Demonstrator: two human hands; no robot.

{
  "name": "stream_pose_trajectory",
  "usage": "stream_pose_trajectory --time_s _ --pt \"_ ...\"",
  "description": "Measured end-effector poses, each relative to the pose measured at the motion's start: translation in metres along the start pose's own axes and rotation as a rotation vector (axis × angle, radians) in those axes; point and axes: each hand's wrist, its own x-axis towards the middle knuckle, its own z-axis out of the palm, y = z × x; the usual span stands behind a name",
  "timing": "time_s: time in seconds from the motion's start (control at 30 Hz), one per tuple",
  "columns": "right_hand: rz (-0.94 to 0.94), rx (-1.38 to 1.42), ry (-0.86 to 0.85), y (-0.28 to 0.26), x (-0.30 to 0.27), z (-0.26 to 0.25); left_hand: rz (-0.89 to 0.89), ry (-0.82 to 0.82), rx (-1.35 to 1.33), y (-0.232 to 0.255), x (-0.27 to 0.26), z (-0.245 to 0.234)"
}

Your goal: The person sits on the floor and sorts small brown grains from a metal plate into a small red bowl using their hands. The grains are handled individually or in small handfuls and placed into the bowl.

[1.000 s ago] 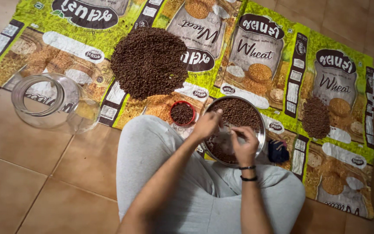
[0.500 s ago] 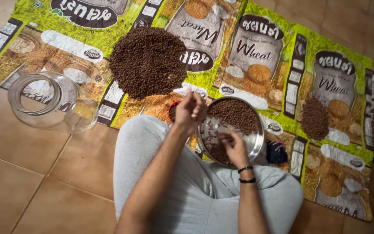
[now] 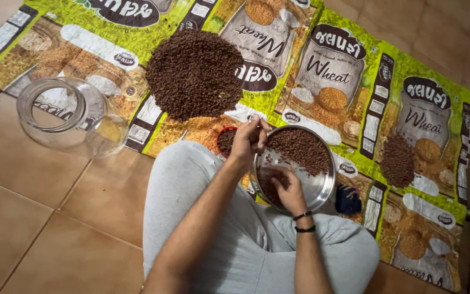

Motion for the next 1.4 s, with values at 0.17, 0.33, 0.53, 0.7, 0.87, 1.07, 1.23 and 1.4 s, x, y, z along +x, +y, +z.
stream_pose_trajectory --time_s 0.17,0.33,0.53,0.7,0.87,1.07,1.23,1.4 --pt "-0.064 -0.237 0.189 -0.012 0.005 -0.002 0.024 0.067 0.054 -0.007 0.005 -0.001" --pt "-0.349 -0.440 0.155 -0.020 0.017 0.010 -0.015 0.104 0.253 -0.026 0.010 -0.005" --pt "-0.087 -0.109 0.047 -0.029 0.020 0.009 0.058 0.055 0.266 -0.044 0.020 -0.016" --pt "-0.384 -0.396 0.091 -0.038 0.023 0.020 0.051 0.060 0.292 -0.049 0.019 -0.016" --pt "-0.165 -0.313 -0.083 -0.042 0.012 0.010 0.063 0.058 0.319 -0.048 0.018 -0.017" --pt "-0.214 -0.335 0.051 -0.045 0.001 -0.006 0.082 0.056 0.400 -0.043 0.016 -0.010" --pt "-0.330 -0.431 0.066 -0.049 0.001 0.010 0.122 0.123 0.961 -0.033 0.005 -0.002" --pt "-0.270 -0.474 -0.073 -0.041 -0.005 0.009 0.145 0.055 1.385 -0.034 -0.006 0.000"
